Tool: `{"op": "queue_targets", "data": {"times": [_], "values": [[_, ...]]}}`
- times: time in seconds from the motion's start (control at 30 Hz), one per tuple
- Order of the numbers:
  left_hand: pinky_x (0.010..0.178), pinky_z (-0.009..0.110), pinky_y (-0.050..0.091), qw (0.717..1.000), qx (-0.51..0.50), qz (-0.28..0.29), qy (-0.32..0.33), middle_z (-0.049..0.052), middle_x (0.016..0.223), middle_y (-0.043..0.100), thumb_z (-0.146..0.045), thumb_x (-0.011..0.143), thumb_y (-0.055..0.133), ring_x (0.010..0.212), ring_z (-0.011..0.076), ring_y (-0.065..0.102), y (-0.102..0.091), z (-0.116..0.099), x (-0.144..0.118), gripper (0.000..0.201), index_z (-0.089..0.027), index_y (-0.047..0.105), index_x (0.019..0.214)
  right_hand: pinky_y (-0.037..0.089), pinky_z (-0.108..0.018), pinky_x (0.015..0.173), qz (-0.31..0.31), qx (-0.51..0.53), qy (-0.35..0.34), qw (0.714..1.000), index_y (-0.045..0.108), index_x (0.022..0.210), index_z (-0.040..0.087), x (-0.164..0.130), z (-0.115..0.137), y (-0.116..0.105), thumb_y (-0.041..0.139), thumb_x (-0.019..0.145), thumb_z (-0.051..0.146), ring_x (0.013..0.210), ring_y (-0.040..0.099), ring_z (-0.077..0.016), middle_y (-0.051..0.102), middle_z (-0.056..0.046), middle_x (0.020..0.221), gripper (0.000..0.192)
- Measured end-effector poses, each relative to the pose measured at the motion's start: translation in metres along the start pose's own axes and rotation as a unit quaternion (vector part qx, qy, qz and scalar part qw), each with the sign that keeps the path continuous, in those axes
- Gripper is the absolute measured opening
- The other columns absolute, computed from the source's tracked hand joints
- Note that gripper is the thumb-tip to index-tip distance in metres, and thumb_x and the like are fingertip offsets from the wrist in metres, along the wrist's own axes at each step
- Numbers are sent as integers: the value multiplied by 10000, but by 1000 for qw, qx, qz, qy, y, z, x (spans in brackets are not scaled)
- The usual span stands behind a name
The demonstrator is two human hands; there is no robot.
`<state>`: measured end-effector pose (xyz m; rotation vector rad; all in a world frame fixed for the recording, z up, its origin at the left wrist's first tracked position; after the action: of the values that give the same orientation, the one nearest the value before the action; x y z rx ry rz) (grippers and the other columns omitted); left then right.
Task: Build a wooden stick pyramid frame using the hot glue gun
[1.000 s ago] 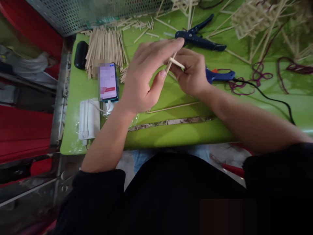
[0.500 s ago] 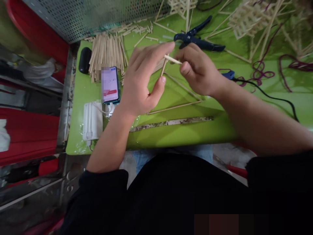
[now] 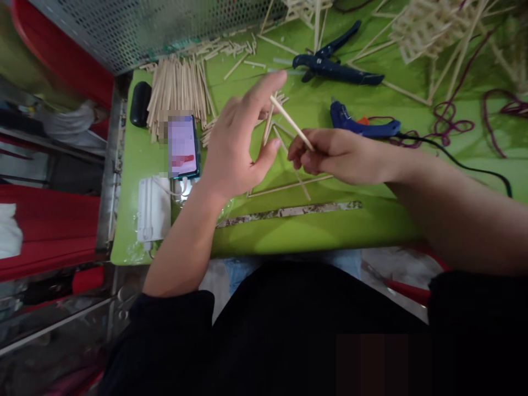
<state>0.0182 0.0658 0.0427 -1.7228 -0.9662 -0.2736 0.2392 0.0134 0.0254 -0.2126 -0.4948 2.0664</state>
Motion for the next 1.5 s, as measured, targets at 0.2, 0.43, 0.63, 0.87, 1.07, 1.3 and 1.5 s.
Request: {"op": "queue_targets", "data": {"times": [0.2, 0.43, 0.63, 0.87, 1.07, 1.3, 1.5], "values": [[1108, 504, 607, 999, -37, -10, -14, 97, 1418, 680, -608, 1093, 476, 1323, 326, 719, 0, -8, -2, 670, -448, 254, 1705, 402, -281, 542, 72, -51, -28, 996, 756, 1024, 210, -5, 7, 6, 732, 1037, 504, 620, 478, -122, 584, 9, 732, 296], [1039, 483, 657, 993, -36, -110, 11, 80, 1349, 678, -606, 1132, 366, 1250, 295, 758, -1, -1, -9, 548, -450, 361, 1658, 381, -328, 546, -34, 72, -43, 996, 631, 956, 237, 1, 0, 3, 542, 1110, 616, 625, 424, -150, 514, -5, 746, 419], [1053, 525, 659, 993, -34, -113, 25, 67, 1399, 661, -580, 1160, 281, 1299, 313, 753, 7, 7, -12, 536, -515, 294, 1693, 499, -414, 782, -110, -15, -78, 991, 745, 966, 264, 3, 8, 5, 604, 1086, 588, 825, 578, -224, 624, -58, 887, 373], [1059, 518, 678, 994, -27, -107, -15, 46, 1489, 673, -519, 1181, 276, 1225, 270, 792, 8, -25, -4, 520, -514, 255, 1700, 435, -406, 678, -123, -40, -80, 988, 778, 969, 321, -4, 21, 0, 687, 1051, 544, 737, 567, -207, 675, -25, 874, 255], [1072, 504, 699, 994, -45, -102, -23, 35, 1399, 721, -506, 1188, 278, 1330, 283, 767, 18, -29, -3, 512, -503, 245, 1699, 425, -435, 679, -95, -84, -119, 985, 769, 887, 307, -5, 31, -1, 753, 1004, 552, 703, 566, -220, 637, -36, 776, 271], [997, 473, 735, 994, -19, -103, -24, 36, 1296, 754, -510, 1189, 284, 1263, 252, 797, 14, -32, -5, 471, -468, 338, 1655, 411, -429, 684, -74, -78, -114, 988, 747, 879, 305, -9, 30, -2, 760, 988, 597, 713, 553, -223, 638, -42, 785, 312], [904, 428, 741, 992, -14, -127, 5, 33, 1341, 722, -467, 1197, 285, 1191, 225, 818, 5, -32, -5, 441, -489, 323, 1635, 386, -392, 682, -64, -103, -157, 980, 721, 888, 278, -7, 27, 0, 718, 1041, 550, 700, 551, -190, 628, -24, 786, 312]]}}
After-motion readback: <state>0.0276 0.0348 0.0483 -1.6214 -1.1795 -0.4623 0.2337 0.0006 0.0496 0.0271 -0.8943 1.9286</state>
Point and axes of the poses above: each hand's wrist, its own x-axis towards the middle knuckle, its own y-axis out of the palm, z = x × y, the point moved 4 cm from there along x, towards the middle knuckle
